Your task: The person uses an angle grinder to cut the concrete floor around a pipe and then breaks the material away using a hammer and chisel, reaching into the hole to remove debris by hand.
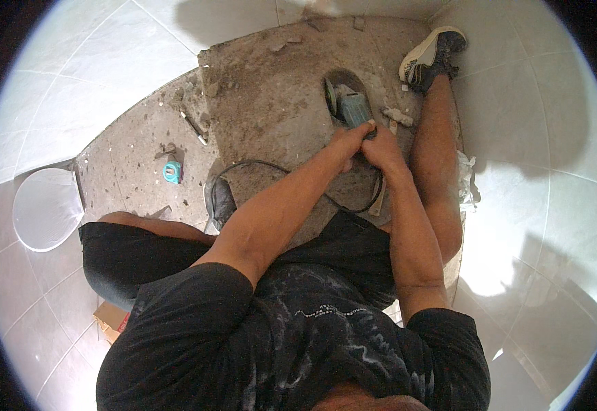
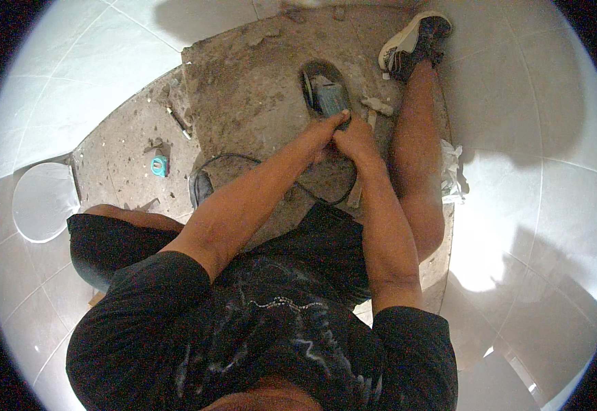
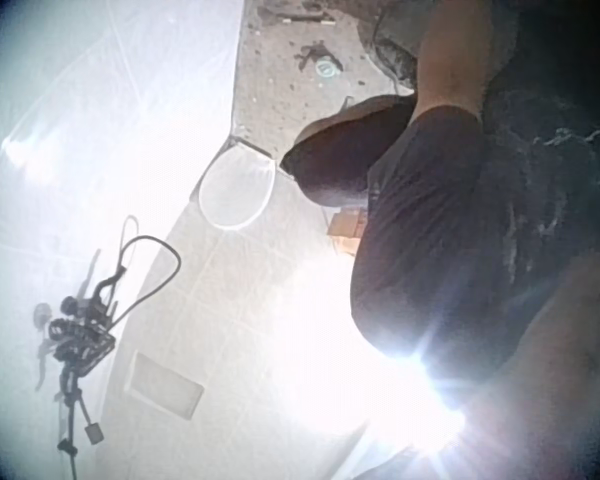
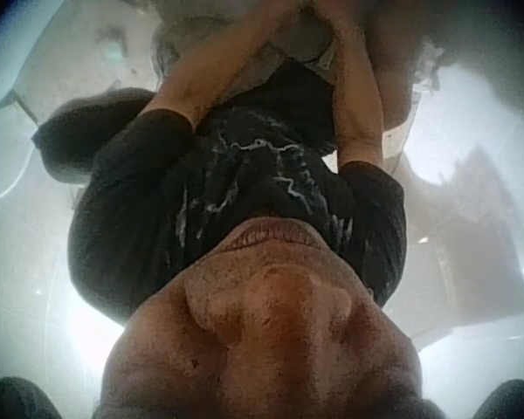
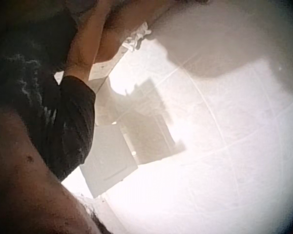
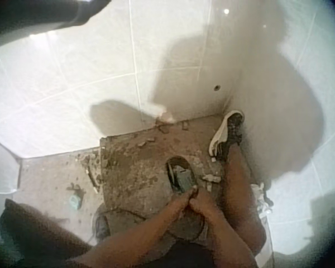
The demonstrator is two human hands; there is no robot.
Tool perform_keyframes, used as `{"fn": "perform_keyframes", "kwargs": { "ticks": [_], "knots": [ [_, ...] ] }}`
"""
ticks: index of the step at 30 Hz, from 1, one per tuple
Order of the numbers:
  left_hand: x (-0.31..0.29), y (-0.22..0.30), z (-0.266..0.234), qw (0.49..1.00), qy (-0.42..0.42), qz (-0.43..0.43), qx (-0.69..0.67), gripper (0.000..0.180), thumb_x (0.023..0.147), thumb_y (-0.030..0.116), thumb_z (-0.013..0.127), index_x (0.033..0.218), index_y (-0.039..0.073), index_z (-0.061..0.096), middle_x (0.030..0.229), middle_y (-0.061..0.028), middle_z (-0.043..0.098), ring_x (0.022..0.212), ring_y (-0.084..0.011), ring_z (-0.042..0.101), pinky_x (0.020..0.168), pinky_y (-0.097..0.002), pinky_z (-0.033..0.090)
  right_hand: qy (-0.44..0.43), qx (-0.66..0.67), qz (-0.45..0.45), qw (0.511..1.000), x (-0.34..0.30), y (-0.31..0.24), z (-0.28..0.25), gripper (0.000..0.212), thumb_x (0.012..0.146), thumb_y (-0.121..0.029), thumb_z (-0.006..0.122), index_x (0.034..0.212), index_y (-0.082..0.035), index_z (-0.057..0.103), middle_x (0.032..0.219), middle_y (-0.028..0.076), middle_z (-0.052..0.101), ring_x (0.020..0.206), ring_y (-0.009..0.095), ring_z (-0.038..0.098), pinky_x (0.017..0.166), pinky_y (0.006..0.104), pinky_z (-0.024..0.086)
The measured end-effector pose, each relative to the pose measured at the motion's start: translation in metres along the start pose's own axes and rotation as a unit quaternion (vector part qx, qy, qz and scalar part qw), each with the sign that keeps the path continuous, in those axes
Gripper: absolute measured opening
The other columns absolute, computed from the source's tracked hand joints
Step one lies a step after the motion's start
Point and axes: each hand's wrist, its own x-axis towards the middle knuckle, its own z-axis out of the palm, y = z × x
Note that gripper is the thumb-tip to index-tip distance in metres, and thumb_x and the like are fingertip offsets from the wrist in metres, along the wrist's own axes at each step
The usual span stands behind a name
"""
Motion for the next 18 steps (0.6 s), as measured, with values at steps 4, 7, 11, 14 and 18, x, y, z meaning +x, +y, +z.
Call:
{"fn": "perform_keyframes", "kwargs": {
  "ticks": [4, 7, 11, 14, 18],
  "knots": [
    [-0.007, 0.001, 0.001, 1.000, -0.021, 0.003, -0.002, 0.088, 0.081, 0.050, 0.072, 0.132, -0.016, 0.044, 0.133, -0.0321, 0.051, 0.122, -0.0396, 0.053, 0.099, -0.0538, 0.041, 0.033, 0.021, -0.003, 0.999, -0.020, -0.004, -0.004, 0.055, 0.078, -0.023, 0.060, 0.125, 0.005, 0.055, 0.125, 0.031, 0.058, 0.120, 0.045, 0.055, 0.100, 0.0475, 0.044],
    [-0.007, 0.001, 0.005, 1.000, -0.009, 0.008, 0.007, 0.069, 0.086, 0.045, 0.071, 0.122, -0.011, 0.054, 0.115, -0.0233, 0.062, 0.100, -0.0325, 0.062, 0.083, -0.0470, 0.050, 0.028, 0.014, 0.000, 1.000, -0.027, -0.012, -0.017, 0.056, 0.078, -0.025, 0.061, 0.125, 0.005, 0.055, 0.125, 0.031, 0.058, 0.120, 0.045, 0.054, 0.100, 0.0478, 0.043],
    [0.007, -0.002, 0.001, 1.000, -0.007, 0.011, 0.002, 0.058, 0.088, 0.042, 0.070, 0.116, -0.008, 0.059, 0.107, -0.0190, 0.067, 0.089, -0.0287, 0.067, 0.076, -0.0439, 0.054, 0.040, -0.016, -0.006, 0.999, -0.017, -0.008, -0.011, 0.057, 0.077, -0.025, 0.061, 0.124, 0.006, 0.055, 0.123, 0.032, 0.058, 0.119, 0.046, 0.054, 0.100, 0.0478, 0.043],
    [0.007, -0.003, 0.006, 1.000, 0.021, -0.010, 0.019, 0.057, 0.088, 0.041, 0.070, 0.116, -0.007, 0.060, 0.108, -0.0188, 0.067, 0.091, -0.0288, 0.067, 0.079, -0.0437, 0.054, 0.027, -0.020, -0.011, 0.999, -0.008, 0.008, -0.007, 0.058, 0.077, -0.026, 0.062, 0.124, 0.007, 0.055, 0.124, 0.032, 0.058, 0.120, 0.046, 0.054, 0.101, 0.0475, 0.043],
    [0.006, 0.001, 0.005, 1.000, 0.008, -0.019, 0.013, 0.065, 0.087, 0.045, 0.069, 0.122, -0.008, 0.054, 0.117, -0.0215, 0.060, 0.102, -0.0321, 0.060, 0.087, -0.0470, 0.048, 0.012, -0.030, 0.012, 0.999, 0.000, 0.007, -0.005, 0.062, 0.077, -0.027, 0.062, 0.128, 0.006, 0.052, 0.128, 0.033, 0.056, 0.122, 0.045, 0.052, 0.102, 0.0467, 0.042]
  ]
}}
